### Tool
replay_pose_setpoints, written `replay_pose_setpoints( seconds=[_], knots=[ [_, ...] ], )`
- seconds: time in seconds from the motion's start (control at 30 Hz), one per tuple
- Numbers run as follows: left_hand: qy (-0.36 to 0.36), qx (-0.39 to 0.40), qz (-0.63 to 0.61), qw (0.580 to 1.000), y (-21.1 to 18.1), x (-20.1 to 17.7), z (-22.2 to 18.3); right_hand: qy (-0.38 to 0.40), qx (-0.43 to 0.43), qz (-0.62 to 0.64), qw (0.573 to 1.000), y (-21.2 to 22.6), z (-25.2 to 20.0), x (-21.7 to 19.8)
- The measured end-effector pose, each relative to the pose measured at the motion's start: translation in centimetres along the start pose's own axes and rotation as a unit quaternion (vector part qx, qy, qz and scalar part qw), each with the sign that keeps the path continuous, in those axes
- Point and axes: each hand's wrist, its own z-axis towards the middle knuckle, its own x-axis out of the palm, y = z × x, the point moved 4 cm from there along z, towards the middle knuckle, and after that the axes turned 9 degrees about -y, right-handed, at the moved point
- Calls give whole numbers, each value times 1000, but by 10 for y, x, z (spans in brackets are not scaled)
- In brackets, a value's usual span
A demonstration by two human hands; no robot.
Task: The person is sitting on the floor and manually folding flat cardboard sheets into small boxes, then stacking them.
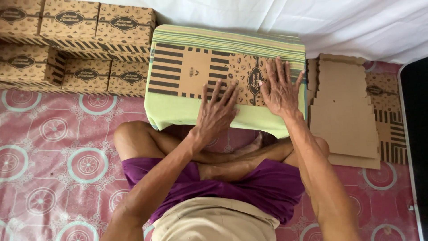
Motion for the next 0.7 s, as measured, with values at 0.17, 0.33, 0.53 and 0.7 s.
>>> replay_pose_setpoints(
  seconds=[0.17,0.33,0.53,0.7],
  knots=[
    [7,9,3,1000,-11,-9,-21,4,-2,-2,1000,-3,-1,5],
    [0,-9,-24,1000,-14,-8,-19,4,-9,-4,1000,-4,0,6],
    [-24,-43,-11,999,-3,5,26,9,5,-7,1000,-6,0,5],
    [-9,-90,16,996,15,21,75,-19,-21,2,1000,-5,-2,7]
  ],
)
